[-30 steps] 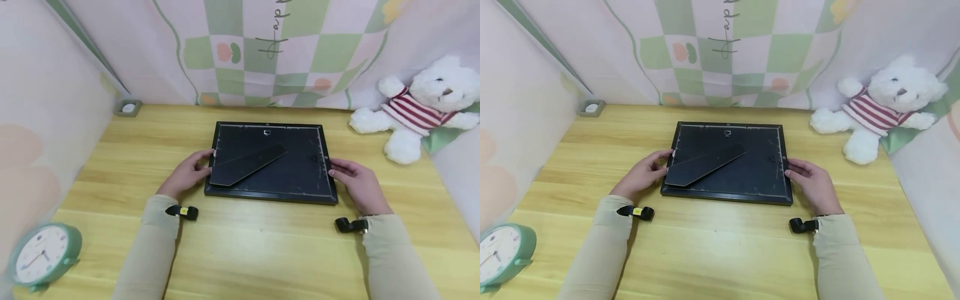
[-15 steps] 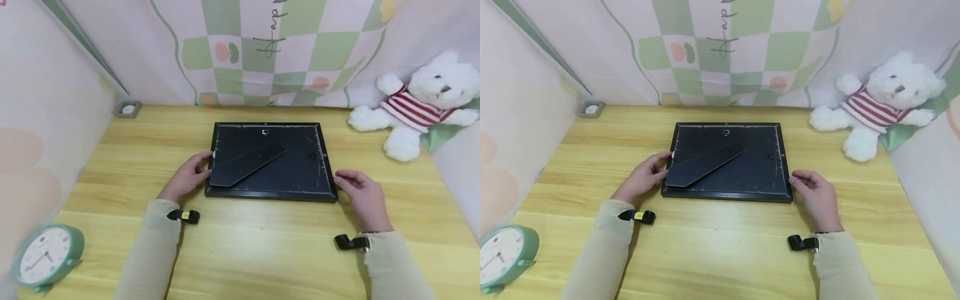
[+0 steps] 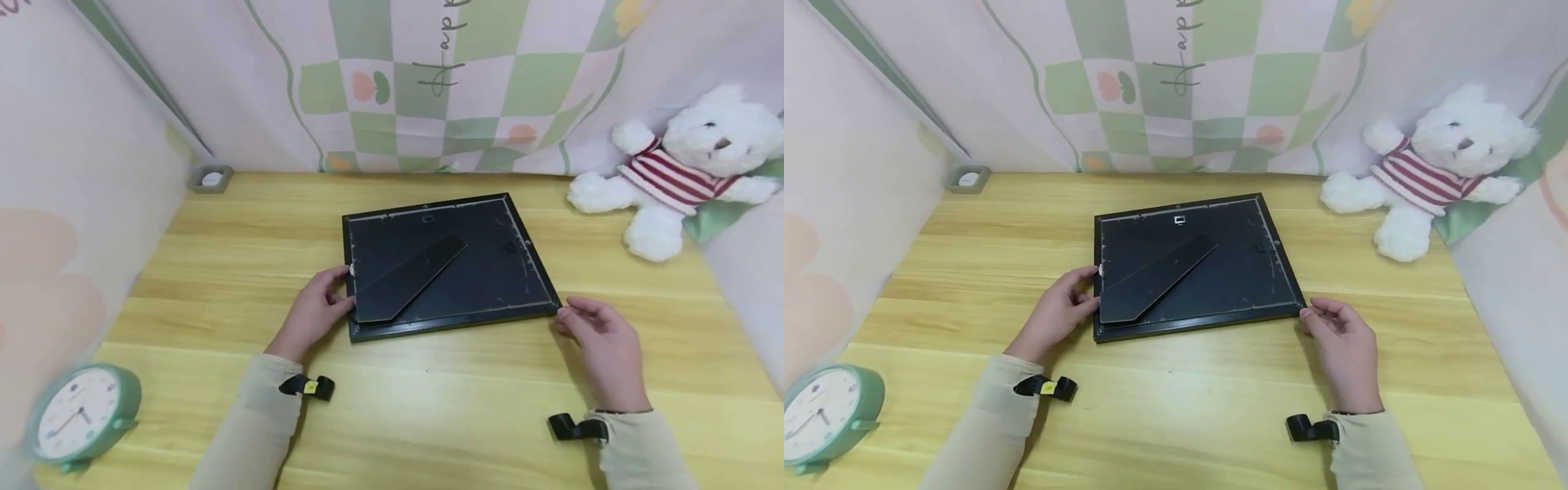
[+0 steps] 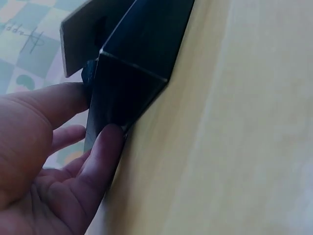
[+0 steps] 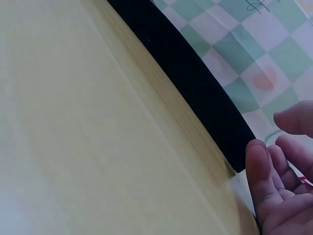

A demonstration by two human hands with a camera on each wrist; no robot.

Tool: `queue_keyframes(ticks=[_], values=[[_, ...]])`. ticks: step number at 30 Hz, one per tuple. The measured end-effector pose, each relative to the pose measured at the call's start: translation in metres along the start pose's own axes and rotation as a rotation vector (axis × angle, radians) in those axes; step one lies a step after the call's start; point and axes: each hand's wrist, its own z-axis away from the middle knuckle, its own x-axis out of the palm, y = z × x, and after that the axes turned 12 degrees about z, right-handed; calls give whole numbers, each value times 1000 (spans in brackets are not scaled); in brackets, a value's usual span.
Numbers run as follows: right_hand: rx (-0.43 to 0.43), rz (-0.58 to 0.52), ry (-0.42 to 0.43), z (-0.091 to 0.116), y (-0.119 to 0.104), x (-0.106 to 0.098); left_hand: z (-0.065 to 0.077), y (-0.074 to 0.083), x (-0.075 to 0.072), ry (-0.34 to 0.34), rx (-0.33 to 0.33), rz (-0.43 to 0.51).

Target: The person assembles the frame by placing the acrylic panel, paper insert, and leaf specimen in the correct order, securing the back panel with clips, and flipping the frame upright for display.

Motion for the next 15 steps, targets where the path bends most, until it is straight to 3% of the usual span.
queue_keyframes(ticks=[4, 7, 11, 15], values=[[1, -57, 1, -2, 0, 3, 0, -2, -5, -1, -31, 74], [-4, -4, 2, -3, 0, 5, -7, -3, -14, 24, -51, 130], [-8, 136, 24, -5, -1, 4, -28, -3, -23, 78, -68, 241], [3, 196, 36, -5, -2, 2, -53, -1, -28, 90, -53, 276]])
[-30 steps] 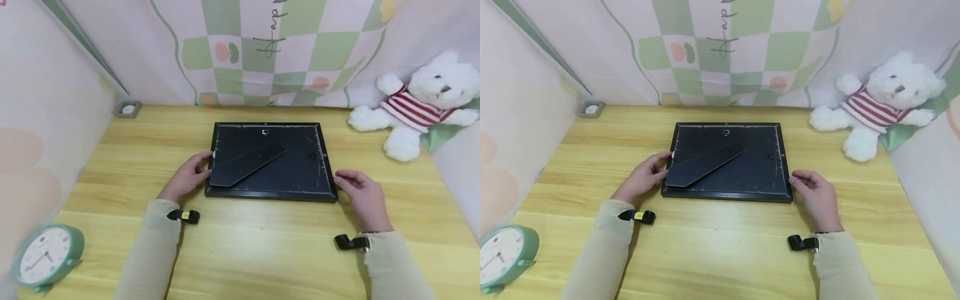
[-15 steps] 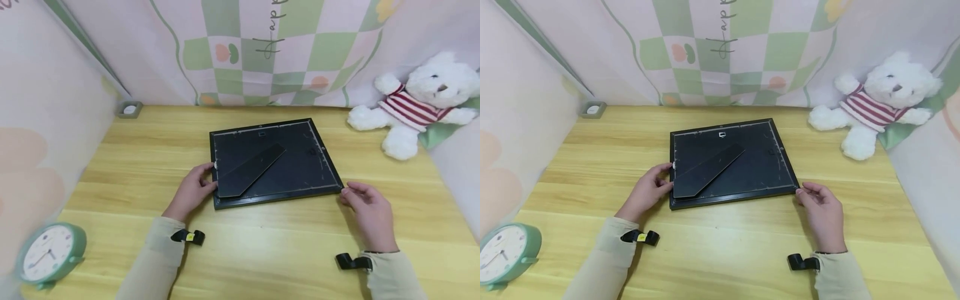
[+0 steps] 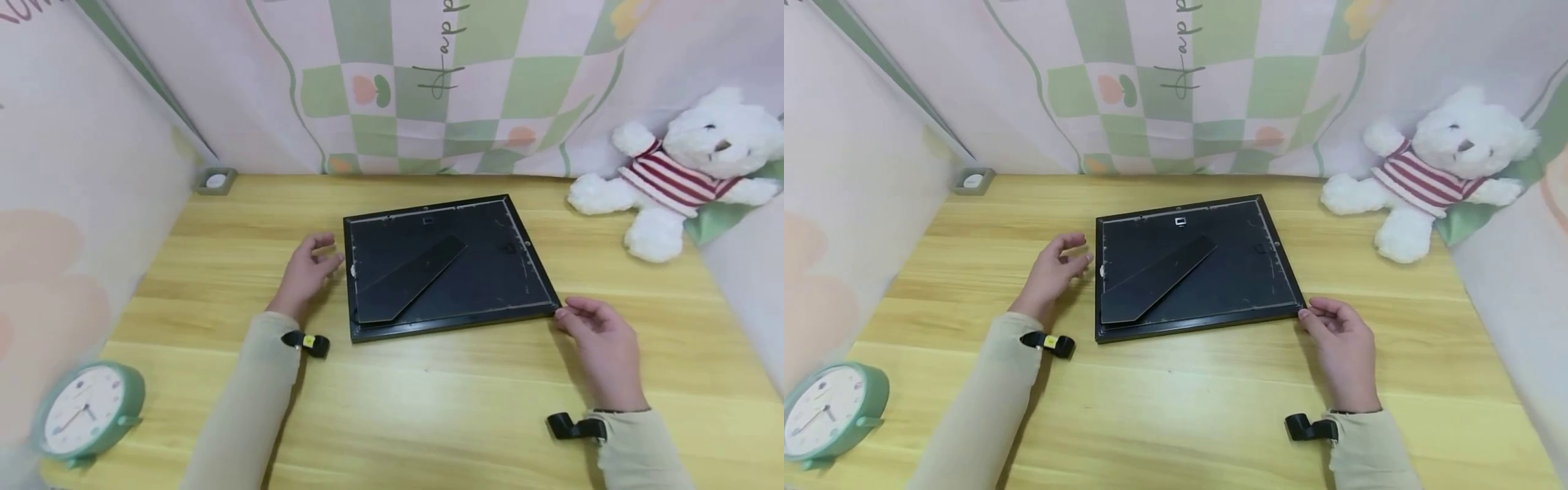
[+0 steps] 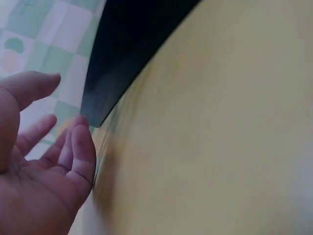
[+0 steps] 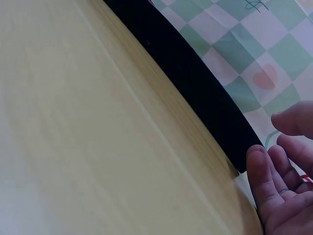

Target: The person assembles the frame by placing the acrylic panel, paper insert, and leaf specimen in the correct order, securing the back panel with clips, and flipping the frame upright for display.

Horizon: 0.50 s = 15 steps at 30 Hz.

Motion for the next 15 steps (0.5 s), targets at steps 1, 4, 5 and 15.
queue_keyframes(ticks=[1, 4, 5, 15], values=[[2, -9, -1, 0, 0, -1, -6, 1, 1, -3, 5, -3], [5, -27, -9, 1, 0, -2, -23, 5, 3, -18, 16, -2], [6, -37, -11, 1, 1, -2, -28, 5, 3, -19, 12, 6], [-10, -37, 1, 2, 2, -2, -56, 4, 5, -80, -54, 98]])
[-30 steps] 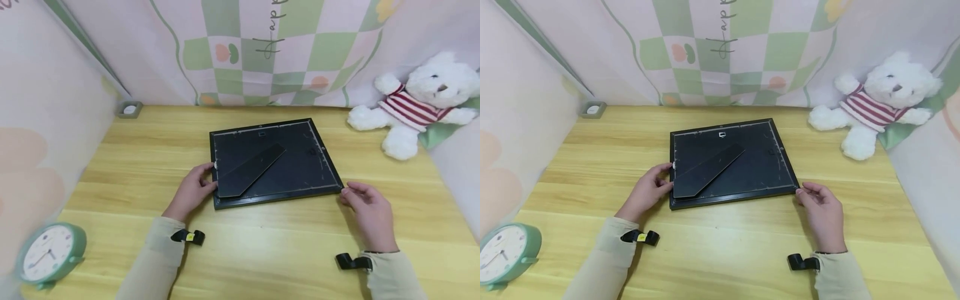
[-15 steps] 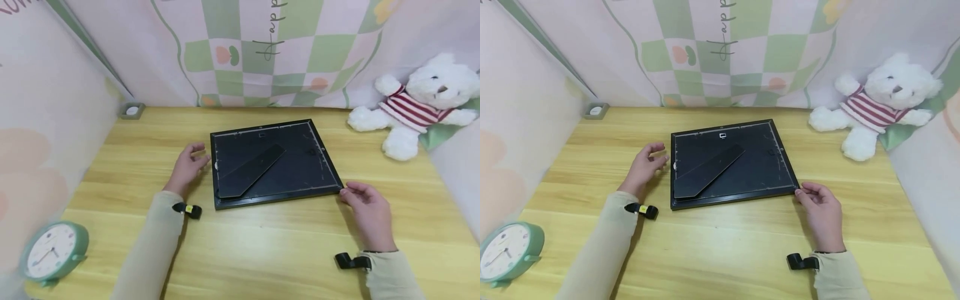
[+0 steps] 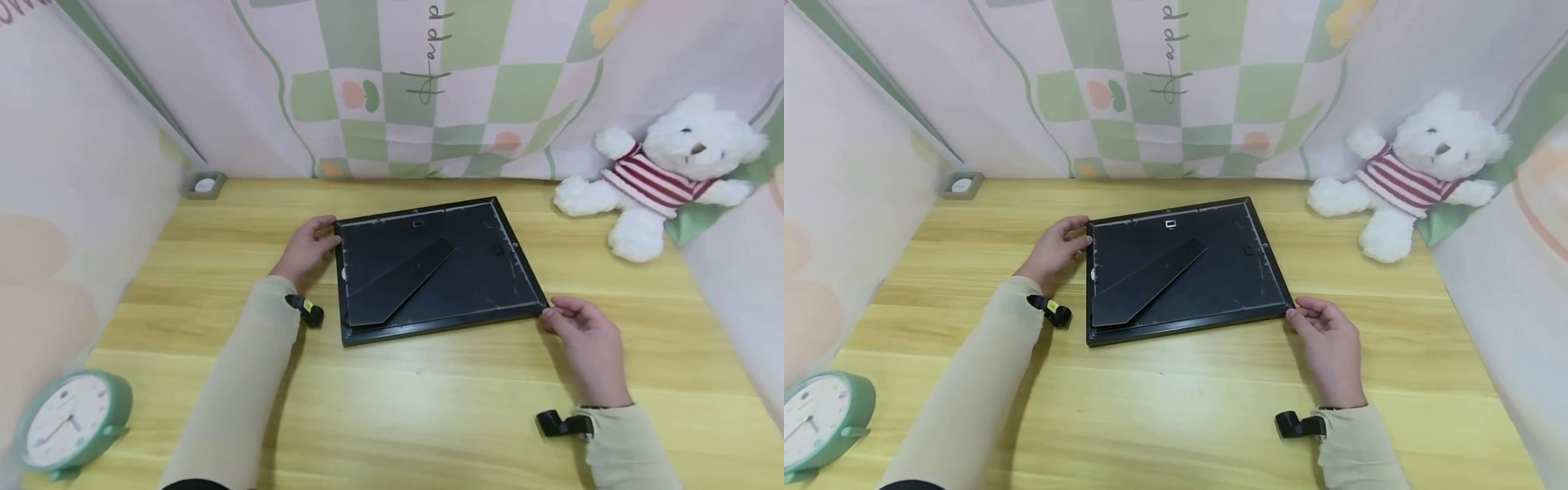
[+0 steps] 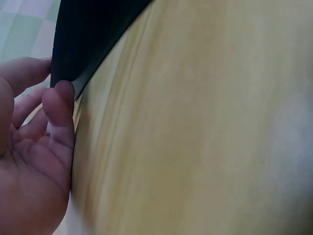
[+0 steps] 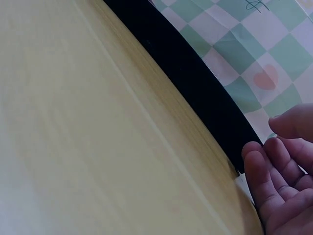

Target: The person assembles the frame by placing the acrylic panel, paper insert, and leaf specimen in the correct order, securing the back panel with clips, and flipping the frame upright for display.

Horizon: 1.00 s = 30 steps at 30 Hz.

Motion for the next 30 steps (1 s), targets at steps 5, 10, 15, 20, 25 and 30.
queue_keyframes(ticks=[5, 10, 15, 20, 25, 30], values=[[-5, 45, 18, 0, -1, 0, 5, 2, -4, -28, 27, -144], [-9, 101, 11, -3, -2, 0, 15, 3, -8, -38, 48, -273], [-31, 152, -50, -10, -7, 0, 30, 5, -10, -59, 24, -366], [-45, 168, -110, -21, -11, 2, 49, 5, -11, -84, 5, -442], [-44, 181, -124, -30, -15, 4, 66, 7, -8, -73, 3, -511], [-23, 134, -151, -37, -21, 9, 82, 5, -10, -49, -3, -572]])
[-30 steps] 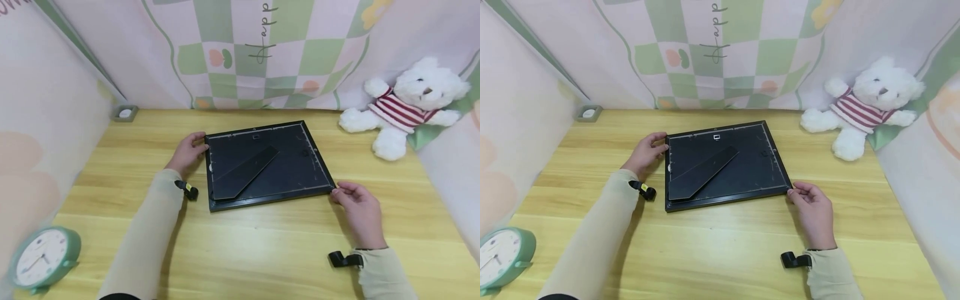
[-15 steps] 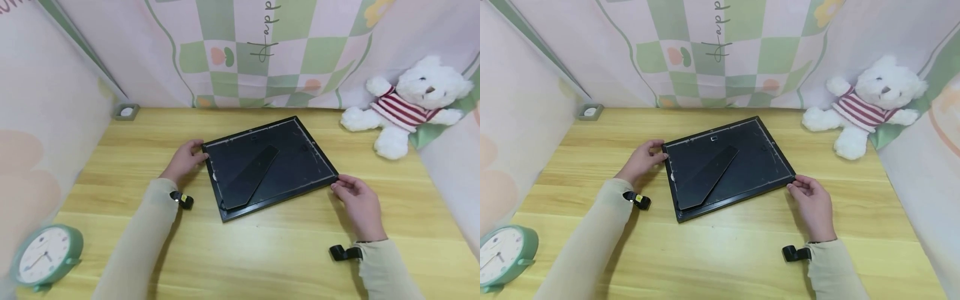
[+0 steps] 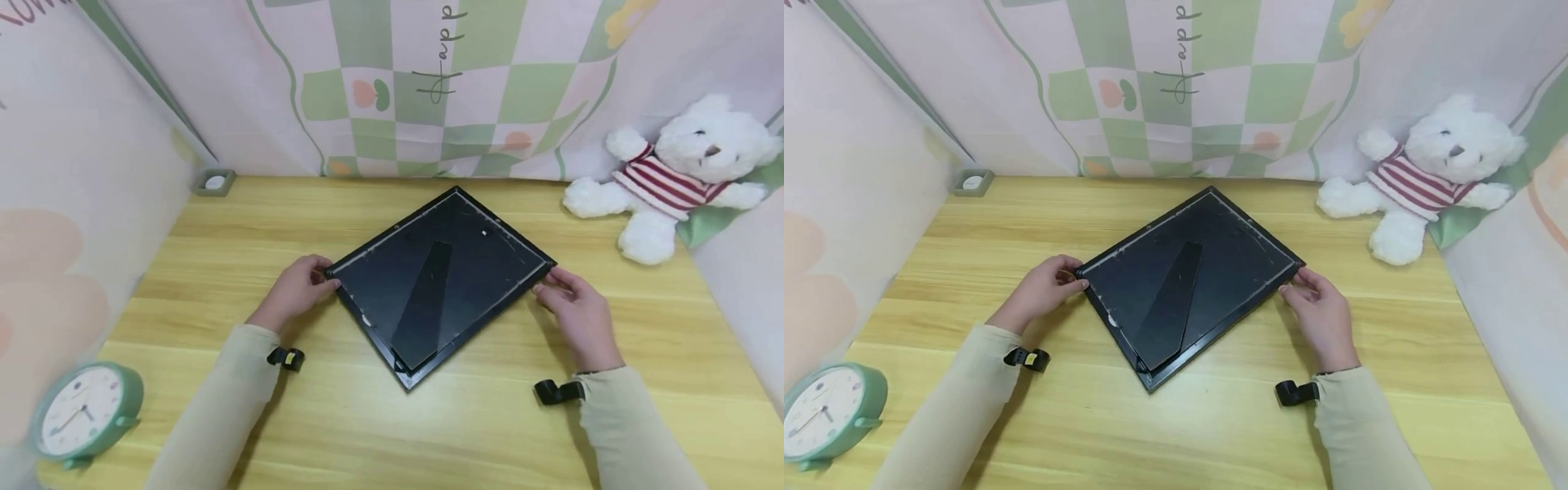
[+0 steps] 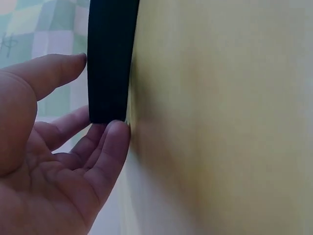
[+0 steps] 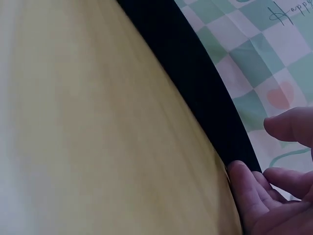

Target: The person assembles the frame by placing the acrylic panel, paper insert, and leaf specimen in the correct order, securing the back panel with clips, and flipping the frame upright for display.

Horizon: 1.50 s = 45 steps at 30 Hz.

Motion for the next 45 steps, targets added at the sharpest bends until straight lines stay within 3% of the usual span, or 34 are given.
queue_keyframes(ticks=[6, 11, 16, 22, 28, 33, 45], values=[[-26, -119, -59, -11, -2, 4, 23, -5, 7, -47, 25, 29], [-39, -119, -68, -19, -6, 9, 44, -6, 15, -124, 54, 81], [-80, -127, -65, -26, -8, 15, 62, -6, 25, -172, 41, 84], [-175, -15, -119, -36, -9, 18, 79, -1, 37, -194, 39, 89], [-251, 200, -166, -42, -9, 12, 89, -3, 42, -311, 84, 149], [-306, 330, -197, -50, -11, 8, 75, -9, 33, -358, 102, 223], [-321, 366, -254, -54, -20, 8, 0, 6, 43, -218, 105, 386]])
